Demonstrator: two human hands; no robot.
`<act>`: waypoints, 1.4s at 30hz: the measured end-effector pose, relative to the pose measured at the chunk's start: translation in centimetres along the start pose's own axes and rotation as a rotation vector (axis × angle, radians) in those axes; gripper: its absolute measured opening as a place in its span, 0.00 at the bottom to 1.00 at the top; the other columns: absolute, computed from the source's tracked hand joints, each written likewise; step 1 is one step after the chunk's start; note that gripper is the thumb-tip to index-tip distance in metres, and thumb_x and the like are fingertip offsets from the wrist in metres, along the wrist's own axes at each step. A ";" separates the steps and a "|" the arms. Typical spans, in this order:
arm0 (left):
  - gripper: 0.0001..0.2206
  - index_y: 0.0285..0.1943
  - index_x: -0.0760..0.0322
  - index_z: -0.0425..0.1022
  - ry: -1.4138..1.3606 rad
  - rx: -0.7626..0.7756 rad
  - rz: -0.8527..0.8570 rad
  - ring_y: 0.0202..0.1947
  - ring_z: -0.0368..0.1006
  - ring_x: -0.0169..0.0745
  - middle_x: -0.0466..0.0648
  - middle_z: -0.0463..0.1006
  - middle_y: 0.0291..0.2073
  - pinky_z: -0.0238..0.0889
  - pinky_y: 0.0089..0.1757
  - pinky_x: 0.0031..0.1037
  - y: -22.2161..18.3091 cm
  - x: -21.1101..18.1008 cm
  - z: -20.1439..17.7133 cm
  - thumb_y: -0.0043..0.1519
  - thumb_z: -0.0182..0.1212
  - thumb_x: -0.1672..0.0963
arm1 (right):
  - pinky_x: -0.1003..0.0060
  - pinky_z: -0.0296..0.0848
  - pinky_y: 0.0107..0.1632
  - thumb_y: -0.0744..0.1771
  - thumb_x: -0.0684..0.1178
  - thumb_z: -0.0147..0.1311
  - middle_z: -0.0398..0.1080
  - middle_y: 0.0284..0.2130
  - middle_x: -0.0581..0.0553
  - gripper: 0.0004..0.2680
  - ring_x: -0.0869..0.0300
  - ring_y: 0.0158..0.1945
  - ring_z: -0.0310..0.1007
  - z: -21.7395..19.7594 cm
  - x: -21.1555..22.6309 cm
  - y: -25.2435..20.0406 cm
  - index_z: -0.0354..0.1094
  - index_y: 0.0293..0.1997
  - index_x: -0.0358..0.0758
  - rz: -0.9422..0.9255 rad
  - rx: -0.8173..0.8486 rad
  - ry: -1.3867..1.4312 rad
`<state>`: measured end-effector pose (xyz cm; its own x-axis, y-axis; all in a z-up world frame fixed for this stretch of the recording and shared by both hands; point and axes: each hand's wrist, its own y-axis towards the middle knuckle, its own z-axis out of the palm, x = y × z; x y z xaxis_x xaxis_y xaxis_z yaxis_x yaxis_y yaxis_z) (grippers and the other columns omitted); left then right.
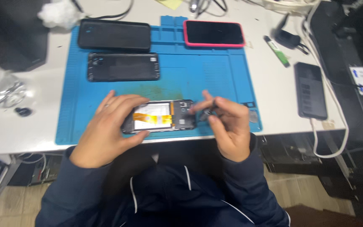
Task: The person uses a screwdriver to remove multiple screws from a disassembled smartphone placed on a blue work mat. They place each removed screw on the mat and continue unscrewing different areas of the phone's internal frame.
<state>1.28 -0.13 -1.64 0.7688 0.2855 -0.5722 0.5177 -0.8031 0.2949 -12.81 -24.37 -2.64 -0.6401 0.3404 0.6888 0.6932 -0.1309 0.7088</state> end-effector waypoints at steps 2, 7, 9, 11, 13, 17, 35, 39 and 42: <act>0.28 0.64 0.58 0.66 -0.002 0.010 -0.004 0.59 0.67 0.47 0.47 0.74 0.58 0.40 0.65 0.56 0.0 -0.2 0.1 0.54 0.69 0.53 | 0.33 0.58 0.77 0.73 0.34 0.42 0.69 0.45 0.37 0.16 0.48 0.51 0.76 -0.4 -0.3 -0.3 0.53 0.67 0.49 0.045 0.019 0.057; 0.28 0.65 0.58 0.66 -0.001 0.005 -0.020 0.60 0.66 0.47 0.48 0.74 0.58 0.40 0.66 0.55 0.0 -0.4 0.0 0.55 0.67 0.53 | 0.45 0.67 0.73 0.71 0.43 0.52 0.62 0.47 0.42 0.13 0.53 0.48 0.71 -0.5 -1.2 -0.3 0.54 0.63 0.44 -0.010 -0.054 -0.058; 0.28 0.65 0.58 0.66 0.010 -0.002 -0.012 0.60 0.66 0.47 0.48 0.74 0.58 0.40 0.66 0.55 0.0 -0.2 0.0 0.54 0.68 0.53 | 0.41 0.63 0.74 0.72 0.41 0.47 0.65 0.51 0.36 0.12 0.47 0.54 0.71 -0.3 -0.3 0.3 0.53 0.63 0.45 -0.015 -0.039 -0.021; 0.28 0.64 0.58 0.66 0.015 -0.007 -0.008 0.60 0.67 0.47 0.48 0.74 0.57 0.40 0.66 0.54 -0.1 -0.1 0.2 0.53 0.68 0.52 | 0.37 0.60 0.76 0.73 0.39 0.41 0.67 0.54 0.31 0.11 0.42 0.61 0.70 -0.4 -0.1 0.3 0.52 0.62 0.46 -0.014 -0.021 0.013; 0.29 0.66 0.57 0.65 0.003 0.020 -0.042 0.60 0.65 0.47 0.48 0.73 0.59 0.40 0.66 0.56 -0.1 -0.3 0.1 0.55 0.67 0.52 | 0.33 0.60 0.75 0.71 0.38 0.50 0.66 0.41 0.44 0.15 0.52 0.46 0.73 -0.7 -0.8 -0.1 0.53 0.62 0.50 0.011 -0.023 0.022; 0.29 0.66 0.58 0.64 0.009 0.017 -0.034 0.60 0.65 0.46 0.48 0.73 0.59 0.41 0.66 0.55 -0.1 -0.2 0.1 0.55 0.67 0.52 | 0.38 0.66 0.71 0.67 0.42 0.61 0.64 0.42 0.49 0.19 0.56 0.44 0.71 -0.7 -0.7 0.1 0.53 0.60 0.51 0.001 -0.055 -0.066; 0.28 0.64 0.57 0.66 0.005 -0.010 -0.011 0.60 0.67 0.46 0.47 0.74 0.58 0.40 0.66 0.56 -0.1 0.1 0.3 0.53 0.68 0.53 | 0.34 0.56 0.77 0.70 0.37 0.52 0.65 0.44 0.44 0.16 0.51 0.49 0.73 -0.5 -0.8 0.0 0.52 0.62 0.48 0.018 -0.028 0.015; 0.28 0.65 0.57 0.65 0.004 0.009 -0.037 0.60 0.66 0.47 0.48 0.74 0.58 0.40 0.65 0.56 -0.2 0.1 0.2 0.54 0.68 0.52 | 0.45 0.59 0.75 0.69 0.44 0.54 0.67 0.45 0.43 0.15 0.51 0.54 0.72 -0.4 -0.7 0.1 0.53 0.62 0.47 0.051 -0.056 -0.079; 0.28 0.65 0.57 0.65 0.006 0.009 -0.035 0.60 0.66 0.47 0.47 0.74 0.58 0.40 0.65 0.56 -0.2 0.1 0.3 0.54 0.68 0.52 | 0.39 0.54 0.78 0.72 0.42 0.45 0.68 0.46 0.40 0.12 0.47 0.56 0.73 -0.4 -0.2 0.3 0.52 0.63 0.47 0.035 -0.015 -0.020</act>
<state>1.15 -0.11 -1.97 0.7524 0.3172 -0.5772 0.5413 -0.7971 0.2676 -12.58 -24.82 -2.52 -0.6089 0.3535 0.7102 0.7097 -0.1572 0.6867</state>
